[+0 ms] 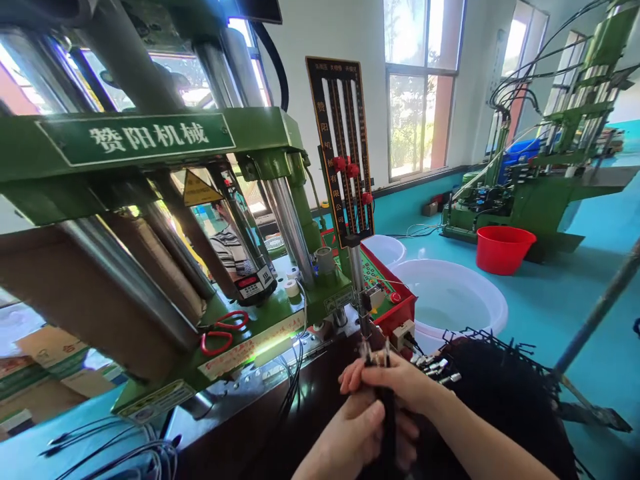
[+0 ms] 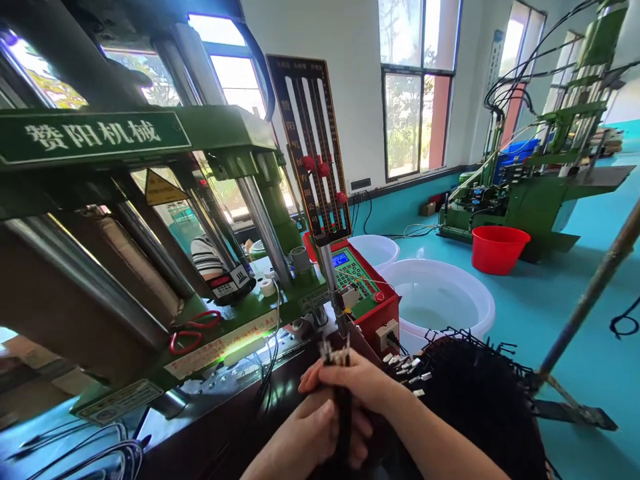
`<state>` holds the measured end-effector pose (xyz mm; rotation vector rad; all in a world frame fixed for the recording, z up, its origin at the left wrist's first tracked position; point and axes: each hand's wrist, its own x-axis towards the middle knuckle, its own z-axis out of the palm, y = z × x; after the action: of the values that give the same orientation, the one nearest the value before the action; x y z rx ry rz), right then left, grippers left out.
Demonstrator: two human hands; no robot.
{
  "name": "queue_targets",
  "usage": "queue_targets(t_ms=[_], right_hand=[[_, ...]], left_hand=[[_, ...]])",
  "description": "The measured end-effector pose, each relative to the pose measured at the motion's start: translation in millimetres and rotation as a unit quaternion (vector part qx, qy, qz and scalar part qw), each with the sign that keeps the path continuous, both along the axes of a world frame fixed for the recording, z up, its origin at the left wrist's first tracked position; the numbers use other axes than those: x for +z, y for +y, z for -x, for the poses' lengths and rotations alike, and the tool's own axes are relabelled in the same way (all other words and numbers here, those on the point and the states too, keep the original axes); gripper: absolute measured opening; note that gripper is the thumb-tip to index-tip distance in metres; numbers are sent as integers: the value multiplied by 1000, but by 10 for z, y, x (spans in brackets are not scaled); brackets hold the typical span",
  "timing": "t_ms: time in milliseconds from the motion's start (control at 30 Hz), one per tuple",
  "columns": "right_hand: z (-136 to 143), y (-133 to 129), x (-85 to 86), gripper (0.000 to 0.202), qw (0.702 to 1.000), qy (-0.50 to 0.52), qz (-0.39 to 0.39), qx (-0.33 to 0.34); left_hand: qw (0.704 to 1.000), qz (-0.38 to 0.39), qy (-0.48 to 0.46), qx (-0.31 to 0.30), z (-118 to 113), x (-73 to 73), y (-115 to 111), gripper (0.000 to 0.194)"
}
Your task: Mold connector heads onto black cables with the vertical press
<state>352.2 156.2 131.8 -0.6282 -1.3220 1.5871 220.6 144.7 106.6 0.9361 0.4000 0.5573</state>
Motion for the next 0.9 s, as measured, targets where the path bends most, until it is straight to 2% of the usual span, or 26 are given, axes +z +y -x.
queue_targets(t_ms=[100,133,200,267,333,400,467,600,700,800,900], right_hand=[[29,-38,-73,25,995,-41,67,57],[11,-27,-81,32,994,-26,80,70],[-57,35,-43,50,993,27,64,91],[-131,130,65,56,995,26,6,92],[-168,217,197,48,987,-88,-62,122],[-150,263,304,42,943,-248,-120,188],[-90,261,361,43,892,-354,-167,226],[54,200,360,50,853,-445,-206,177],[147,173,311,51,839,-469,-216,173],[239,203,221,44,837,-463,-237,169],[308,361,62,40,858,-437,-224,153]], left_hand=[[989,51,-34,138,-180,-111,-129,43],[985,67,-29,158,-224,-163,-168,43],[984,91,-10,153,-272,-269,-240,43],[985,110,14,128,-272,-350,-298,43],[986,127,26,110,-249,-384,-329,40],[985,141,13,103,-228,-372,-330,38],[983,146,-15,111,-222,-340,-312,36],[967,157,-66,191,-246,-313,-272,34],[967,168,-84,174,-274,-343,-263,38],[966,168,-85,177,-276,-370,-229,43],[952,165,-39,257,-188,-376,-144,45]])
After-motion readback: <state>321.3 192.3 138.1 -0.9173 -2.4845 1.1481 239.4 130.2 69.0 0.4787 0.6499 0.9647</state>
